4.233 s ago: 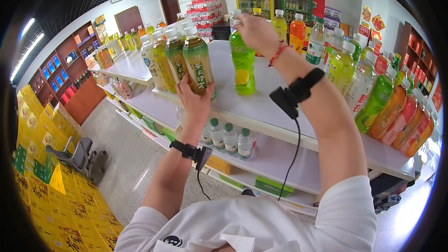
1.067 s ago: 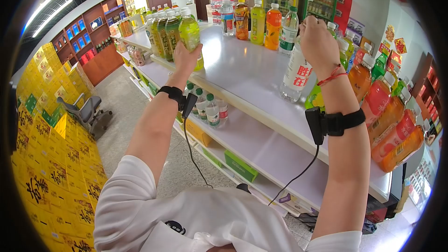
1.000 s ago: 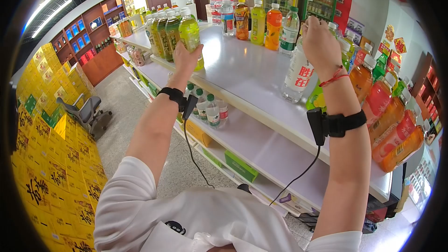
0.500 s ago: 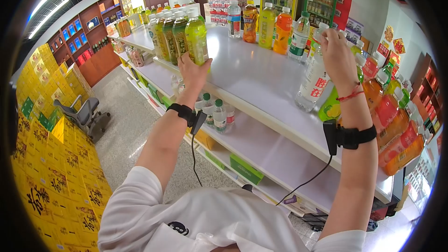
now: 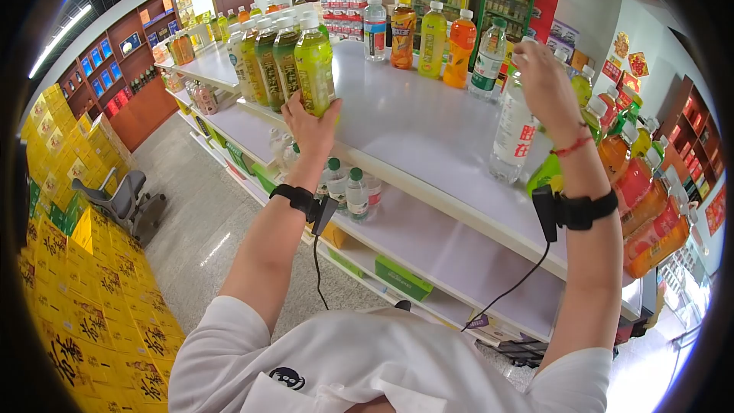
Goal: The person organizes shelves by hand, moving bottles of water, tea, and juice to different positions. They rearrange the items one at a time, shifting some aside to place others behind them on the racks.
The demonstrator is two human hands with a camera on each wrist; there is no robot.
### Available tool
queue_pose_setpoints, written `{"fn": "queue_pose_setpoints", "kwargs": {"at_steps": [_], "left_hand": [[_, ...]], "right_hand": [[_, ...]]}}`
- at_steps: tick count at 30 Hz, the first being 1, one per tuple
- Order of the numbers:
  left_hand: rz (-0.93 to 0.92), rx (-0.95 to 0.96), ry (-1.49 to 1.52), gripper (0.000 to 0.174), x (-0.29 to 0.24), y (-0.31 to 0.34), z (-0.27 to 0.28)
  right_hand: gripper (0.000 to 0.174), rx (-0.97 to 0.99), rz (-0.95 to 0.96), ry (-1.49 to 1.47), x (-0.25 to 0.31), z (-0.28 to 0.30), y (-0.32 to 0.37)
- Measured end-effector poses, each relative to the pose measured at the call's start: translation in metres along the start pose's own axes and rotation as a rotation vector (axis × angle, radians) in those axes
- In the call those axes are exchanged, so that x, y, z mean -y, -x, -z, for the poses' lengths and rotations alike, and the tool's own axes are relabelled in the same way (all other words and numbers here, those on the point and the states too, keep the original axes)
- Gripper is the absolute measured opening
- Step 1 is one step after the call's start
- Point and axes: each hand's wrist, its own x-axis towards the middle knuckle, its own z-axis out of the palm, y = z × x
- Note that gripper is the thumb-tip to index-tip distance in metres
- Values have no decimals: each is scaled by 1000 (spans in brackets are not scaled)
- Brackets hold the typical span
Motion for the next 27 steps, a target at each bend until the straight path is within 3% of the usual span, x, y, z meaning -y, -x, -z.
{"fn": "queue_pose_setpoints", "kwargs": {"at_steps": [3, 7, 11, 14, 18, 27], "left_hand": [[23, 12, 28, 84, 1, -2, 0], [19, -7, 21, 81, 0, 1, 0], [-61, -58, -13, 78, 4, 1, -2], [6, -1, 35, 80, 6, -1, -1], [-42, -27, 27, 79, 10, -1, -4], [-59, -35, 96, 76, 11, -2, -4]], "right_hand": [[22, 34, 84, 25, 9, -29, -24], [22, -21, 81, -231, 39, -79, -58], [21, -30, 199, -300, 76, -138, -101], [23, 30, 87, -396, 118, -159, -125], [25, 16, 81, -438, 152, -186, -147], [28, -51, 141, -483, 176, -213, -167]]}}
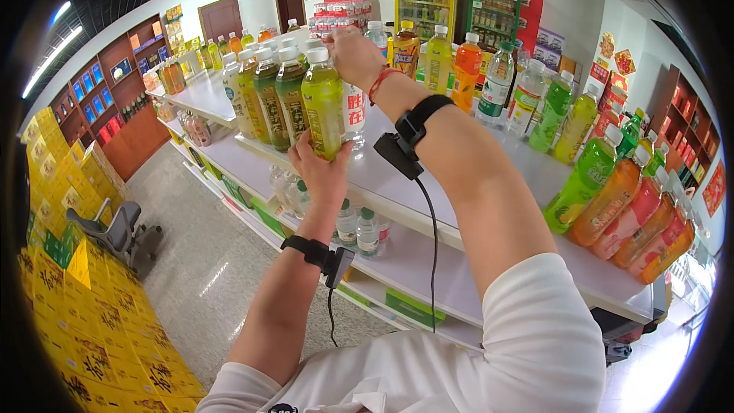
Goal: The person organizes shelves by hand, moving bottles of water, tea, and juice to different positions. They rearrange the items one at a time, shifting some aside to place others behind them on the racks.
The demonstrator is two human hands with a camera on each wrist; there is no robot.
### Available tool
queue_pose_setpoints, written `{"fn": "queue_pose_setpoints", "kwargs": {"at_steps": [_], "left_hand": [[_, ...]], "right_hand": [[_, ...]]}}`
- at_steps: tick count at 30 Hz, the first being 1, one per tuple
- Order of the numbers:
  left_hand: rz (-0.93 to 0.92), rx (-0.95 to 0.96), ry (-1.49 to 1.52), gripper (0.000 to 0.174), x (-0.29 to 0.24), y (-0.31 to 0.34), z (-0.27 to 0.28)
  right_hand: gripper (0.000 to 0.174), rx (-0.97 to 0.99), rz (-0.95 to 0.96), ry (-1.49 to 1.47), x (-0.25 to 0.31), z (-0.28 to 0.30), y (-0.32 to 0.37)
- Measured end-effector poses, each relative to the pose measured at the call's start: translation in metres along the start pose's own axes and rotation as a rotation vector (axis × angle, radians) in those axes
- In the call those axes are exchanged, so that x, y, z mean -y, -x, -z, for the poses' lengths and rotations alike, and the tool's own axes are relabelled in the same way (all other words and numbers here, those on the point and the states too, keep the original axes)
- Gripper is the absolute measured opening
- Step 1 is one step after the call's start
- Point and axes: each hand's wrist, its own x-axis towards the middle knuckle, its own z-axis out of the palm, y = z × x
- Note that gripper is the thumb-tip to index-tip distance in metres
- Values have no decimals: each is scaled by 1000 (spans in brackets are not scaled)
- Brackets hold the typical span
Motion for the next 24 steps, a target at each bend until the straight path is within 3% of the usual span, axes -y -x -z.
{"fn": "queue_pose_setpoints", "kwargs": {"at_steps": [6, 9, 10, 12, 13, 15, 18, 21, 24], "left_hand": [[-16, 21, -9, 78, 2, 1, 0], [-50, 3, -48, 79, 2, 0, -1], [-37, 7, -40, 79, 3, 0, -1], [-33, 18, -20, 79, 1, -1, 1], [-4, 16, -16, 79, 0, 0, 2], [27, 21, 1, 79, -3, -3, 1], [-7, 27, 1, 76, 0, -2, 4], [-85, 20, -67, 78, 4, 0, 1], [-24, 26, -96, 78, 1, -1, 1]], "right_hand": [[28, -10, 8, -30, 7, 4, 2], [32, 112, -35, -110, 5, 8, -2], [32, 100, -42, -104, -3, 1, -1], [45, -65, 121, -98, -8, -5, 0], [57, 67, -86, -205, -7, 1, 0], [57, 56, -94, -183, -9, 16, 7], [53, 143, -205, -113, 13, 72, 37], [40, 43, 31, 180, -1, 123, 72], [39, 8, 26, 387, 2, 198, 110]]}}
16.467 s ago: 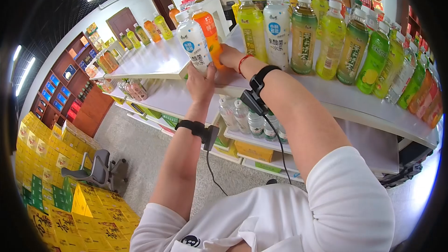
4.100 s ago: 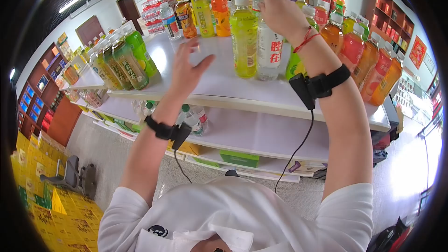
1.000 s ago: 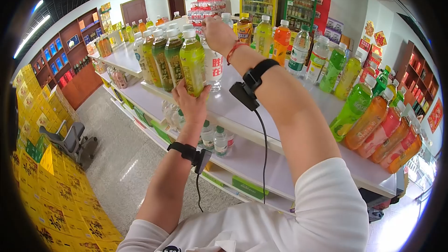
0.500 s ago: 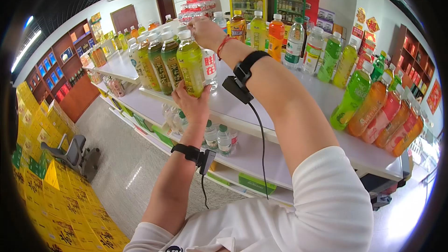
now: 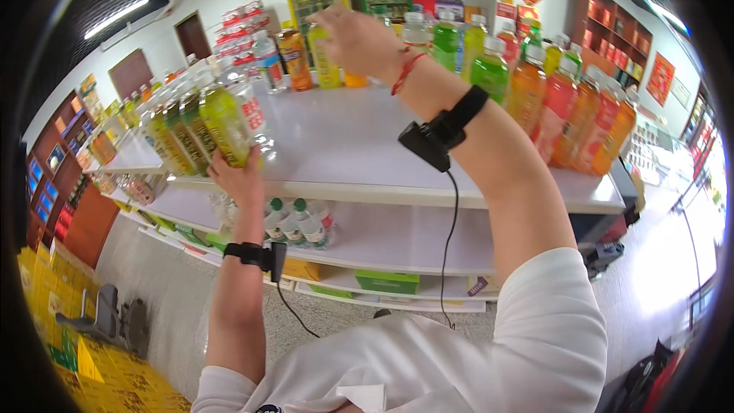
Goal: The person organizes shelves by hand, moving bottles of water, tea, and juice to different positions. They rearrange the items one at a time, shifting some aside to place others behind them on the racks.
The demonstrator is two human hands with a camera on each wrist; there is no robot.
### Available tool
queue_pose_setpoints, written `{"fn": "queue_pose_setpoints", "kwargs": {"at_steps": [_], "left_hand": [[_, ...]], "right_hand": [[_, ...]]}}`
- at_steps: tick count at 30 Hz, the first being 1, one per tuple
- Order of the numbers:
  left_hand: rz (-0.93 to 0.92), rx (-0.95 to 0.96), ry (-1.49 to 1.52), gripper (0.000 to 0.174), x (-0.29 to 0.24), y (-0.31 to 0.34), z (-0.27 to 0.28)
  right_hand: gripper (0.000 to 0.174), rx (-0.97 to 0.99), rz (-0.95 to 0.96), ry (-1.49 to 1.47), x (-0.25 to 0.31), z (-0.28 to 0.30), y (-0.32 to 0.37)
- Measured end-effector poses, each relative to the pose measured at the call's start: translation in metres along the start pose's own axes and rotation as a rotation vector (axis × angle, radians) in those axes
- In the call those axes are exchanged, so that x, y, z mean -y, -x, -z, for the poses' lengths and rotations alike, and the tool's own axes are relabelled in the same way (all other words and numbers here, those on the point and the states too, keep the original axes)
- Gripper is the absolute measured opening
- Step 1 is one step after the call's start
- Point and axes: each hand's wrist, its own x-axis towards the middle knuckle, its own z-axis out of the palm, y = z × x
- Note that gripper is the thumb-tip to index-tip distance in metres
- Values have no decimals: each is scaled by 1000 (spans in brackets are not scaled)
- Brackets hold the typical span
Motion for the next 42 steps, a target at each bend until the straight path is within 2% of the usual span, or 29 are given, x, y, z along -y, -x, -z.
{"fn": "queue_pose_setpoints", "kwargs": {"at_steps": [3, 6, 8, 9, 11, 15, 17, 21, 25, 27, 32, 34, 38, 41, 42], "left_hand": [[46, 26, 65, 78, -4, 1, 7], [-29, -34, 74, 74, -10, 3, 10], [-334, -150, 81, 66, -23, 0, 11], [-420, -174, 25, 56, -50, 2, 12], [-438, -7, 241, 49, -99, 9, -1], [-578, 393, 299, 51, -186, 39, -39], [-518, 578, 332, 60, -226, 58, -58], [-338, 819, 381, 84, -279, 92, -95], [-234, 932, 541, 89, -312, 119, -113], [-202, 800, 586, 90, -309, 134, -136], [24, 790, 310, 85, -323, 142, -116], [-115, 661, 358, 78, -317, 146, -118], [-144, 564, 318, 73, -291, 136, -97], [-243, 399, 303, 65, -247, 113, -90], [-243, 396, 294, 65, -238, 103, -83]], "right_hand": [[36, -26, -63, 148, -44, 61, 36], [31, -43, -136, 283, -70, 119, 72], [30, 3, -170, 430, -86, 148, 90], [30, 3, -173, 427, -86, 159, 97], [28, 74, -284, 550, -85, 179, 110], [25, 229, -247, 688, -111, 197, 135], [25, 350, -303, 773, -105, 204, 143], [28, 336, -306, 690, -101, 205, 153], [29, 275, -263, 642, -108, 203, 156], [29, 253, -274, 603, -112, 202, 155], [29, 262, -229, 555, -118, 205, 156], [29, 248, -195, 533, -122, 204, 156], [32, 285, -209, 534, -129, 204, 156], [35, 300, -249, 527, -132, 202, 156], [35, 302, -274, 542, -132, 202, 156]]}}
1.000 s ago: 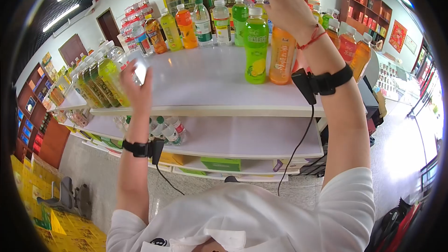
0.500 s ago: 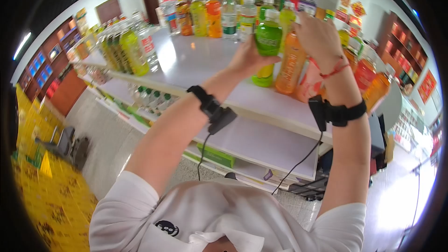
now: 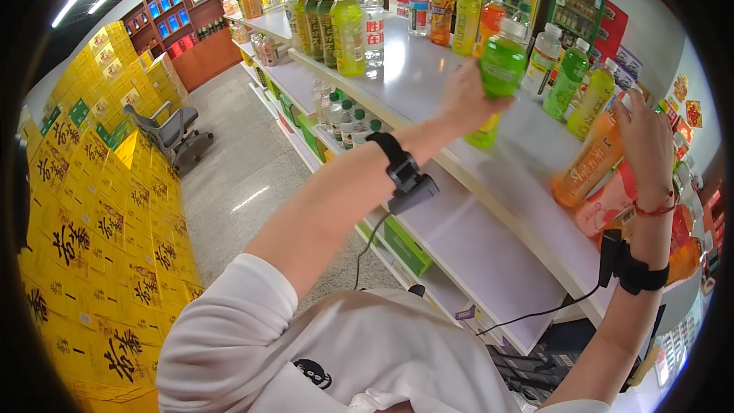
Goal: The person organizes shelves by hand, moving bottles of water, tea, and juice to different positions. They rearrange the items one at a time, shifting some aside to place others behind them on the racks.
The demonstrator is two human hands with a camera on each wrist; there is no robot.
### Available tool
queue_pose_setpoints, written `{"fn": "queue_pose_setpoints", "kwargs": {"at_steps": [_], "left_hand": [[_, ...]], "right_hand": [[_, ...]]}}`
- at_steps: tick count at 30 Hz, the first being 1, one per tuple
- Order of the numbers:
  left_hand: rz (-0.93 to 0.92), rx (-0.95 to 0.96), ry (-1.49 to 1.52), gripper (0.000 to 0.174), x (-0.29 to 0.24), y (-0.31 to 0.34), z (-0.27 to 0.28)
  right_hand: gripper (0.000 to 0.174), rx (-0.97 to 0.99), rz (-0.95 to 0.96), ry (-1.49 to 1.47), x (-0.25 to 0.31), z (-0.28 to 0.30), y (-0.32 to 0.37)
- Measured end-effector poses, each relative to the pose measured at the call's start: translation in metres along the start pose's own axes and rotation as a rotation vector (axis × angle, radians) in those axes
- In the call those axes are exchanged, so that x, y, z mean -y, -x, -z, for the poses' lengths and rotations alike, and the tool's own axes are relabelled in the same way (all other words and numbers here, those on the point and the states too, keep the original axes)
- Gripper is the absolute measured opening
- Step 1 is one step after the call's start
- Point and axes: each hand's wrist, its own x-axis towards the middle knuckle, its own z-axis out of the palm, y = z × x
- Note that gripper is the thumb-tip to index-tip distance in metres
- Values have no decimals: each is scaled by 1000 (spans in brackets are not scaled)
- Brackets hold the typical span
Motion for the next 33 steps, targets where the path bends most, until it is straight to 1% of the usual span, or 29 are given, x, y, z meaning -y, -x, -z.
{"fn": "queue_pose_setpoints", "kwargs": {"at_steps": [2, 4, 7, 8, 10, 12, 14, 17, 19, 20, 22, 23, 25, 26, 28, 29, 31, 32, 33], "left_hand": [[168, -36, -197, 61, 14, -3, 34], [176, -58, -196, 68, 37, -9, 62], [139, -88, -251, 67, 65, -14, 106], [137, -83, -252, 67, 74, -16, 117], [192, -170, -364, 65, 94, -19, 133], [189, -170, -376, 65, 107, -23, 148], [188, -173, -389, 64, 114, -26, 153], [242, -192, -417, 65, 116, -28, 158], [198, -158, -417, 64, 117, -30, 159], [197, -154, -414, 64, 118, -30, 159], [244, -164, -447, 68, 117, -31, 159], [241, -160, -441, 68, 123, -29, 157], [75, -315, -497, 78, 131, -25, 153], [70, -313, -491, 78, 135, -24, 150], [65, -343, -541, 90, 132, -21, 151], [64, -339, -537, 90, 133, -18, 151], [-13, -358, -516, 92, 139, -10, 150], [-19, -355, -511, 92, 142, -6, 150], [28, -334, -475, 90, 146, 0, 149]], "right_hand": [[36, 33, -26, -19, 4, 3, 0], [35, 53, -71, -72, 5, 3, -1], [34, 75, -114, -51, 9, 5, -4], [34, 77, -119, -54, 5, -2, -4], [34, -59, 8, 16, -12, -21, -7], [34, -63, 20, 59, -14, -23, -7], [35, -67, 36, 100, -13, -22, -6], [37, -21, -2, 46, -13, -21, -3], [36, -135, 9, 85, -21, -29, -2], [36, -133, 6, 88, -20, -29, -1], [35, -69, -91, 17, -14, -20, -1], [35, -68, -96, 22, -12, -17, -2], [34, 9, -101, -167, -9, -11, -4], [34, 8, -107, -162, -5, -10, -5], [32, -9, -84, -289, 7, -6, -6], [32, -8, -90, -286, 19, 1, -9], [30, 148, -179, -401, 47, 17, -17], [30, 145, -186, -399, 54, 17, -22], [30, 128, -147, -486, 61, 12, -27]]}}
